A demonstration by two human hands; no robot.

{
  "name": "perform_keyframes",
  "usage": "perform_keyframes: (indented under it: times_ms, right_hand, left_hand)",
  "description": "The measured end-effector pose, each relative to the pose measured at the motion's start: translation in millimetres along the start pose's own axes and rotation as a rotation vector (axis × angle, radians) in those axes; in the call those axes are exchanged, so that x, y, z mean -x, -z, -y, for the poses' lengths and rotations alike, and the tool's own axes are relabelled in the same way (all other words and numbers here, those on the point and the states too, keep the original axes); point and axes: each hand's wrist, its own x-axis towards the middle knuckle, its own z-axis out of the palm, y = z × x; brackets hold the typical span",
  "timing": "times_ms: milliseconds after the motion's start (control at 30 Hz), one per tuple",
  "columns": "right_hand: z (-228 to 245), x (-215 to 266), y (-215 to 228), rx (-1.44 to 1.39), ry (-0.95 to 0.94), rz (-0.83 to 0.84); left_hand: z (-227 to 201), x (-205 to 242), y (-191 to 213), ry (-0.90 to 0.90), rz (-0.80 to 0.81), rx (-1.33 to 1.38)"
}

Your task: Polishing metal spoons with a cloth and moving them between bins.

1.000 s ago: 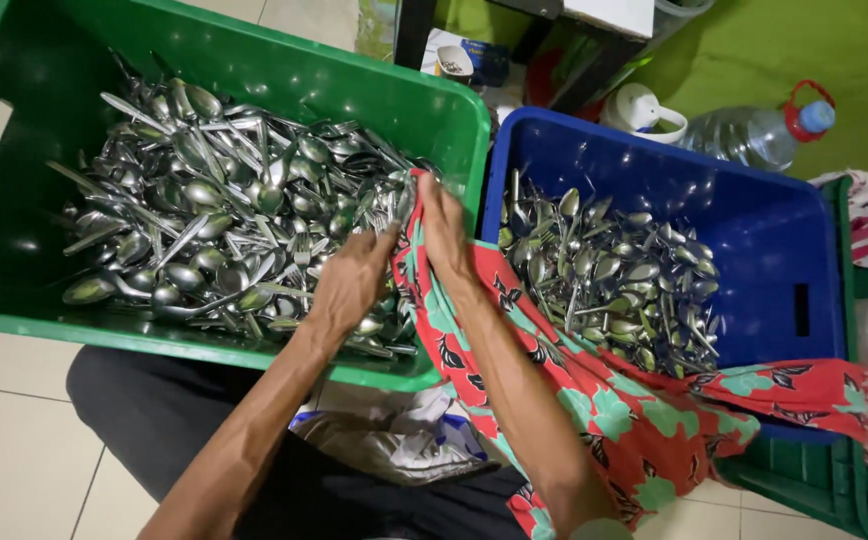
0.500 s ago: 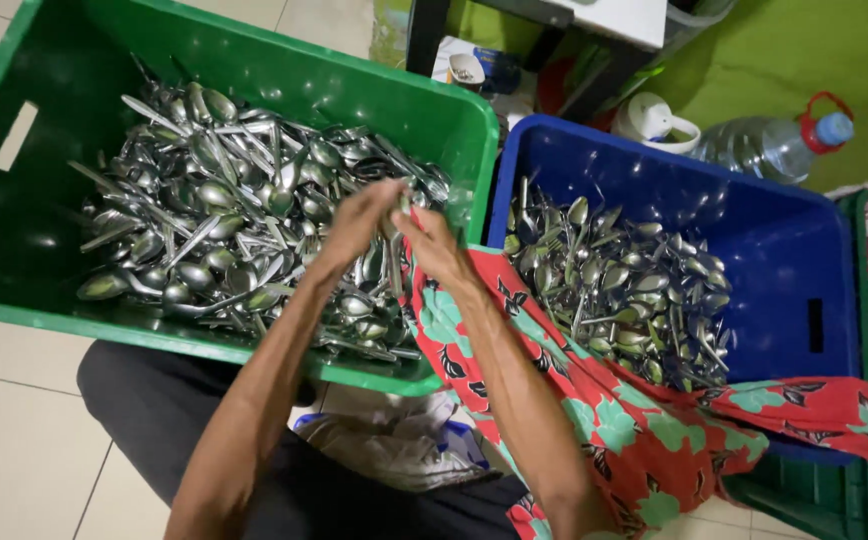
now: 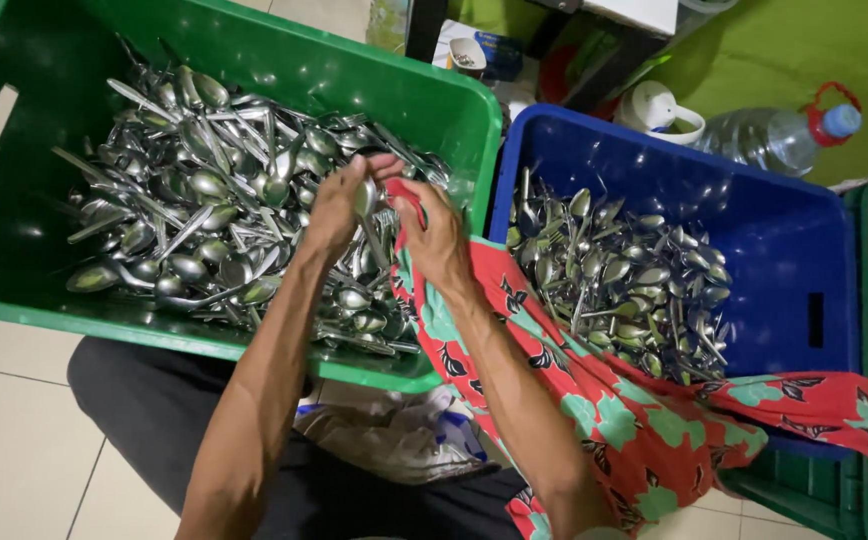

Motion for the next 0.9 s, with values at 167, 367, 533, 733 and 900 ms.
perform_keyframes:
  times_ms: [167,367,533,733,900]
  right_hand:
    - [10,-5,-8,0.184,0.300,-0.062]
    - [-5,5,-18,0.333,0.375,0.115]
    - [19,7,-12,0.342,0.398,0.176]
    - [12,16,-2,0.266,0.327,0.199]
    - [31,4,10,-0.321,-0.399,0.194]
  left_hand:
    - [4,9,-29,0.029,0.020,0.161]
    - [34,-13,-9,-0.017,-0.115,0.294]
    - [26,-11,-5,-0.089,-0.317,0.324]
    - [22,-19,6,-0.126,-0.381,0.271]
    - [6,4,-22,-0.222,-0.234,-0.029]
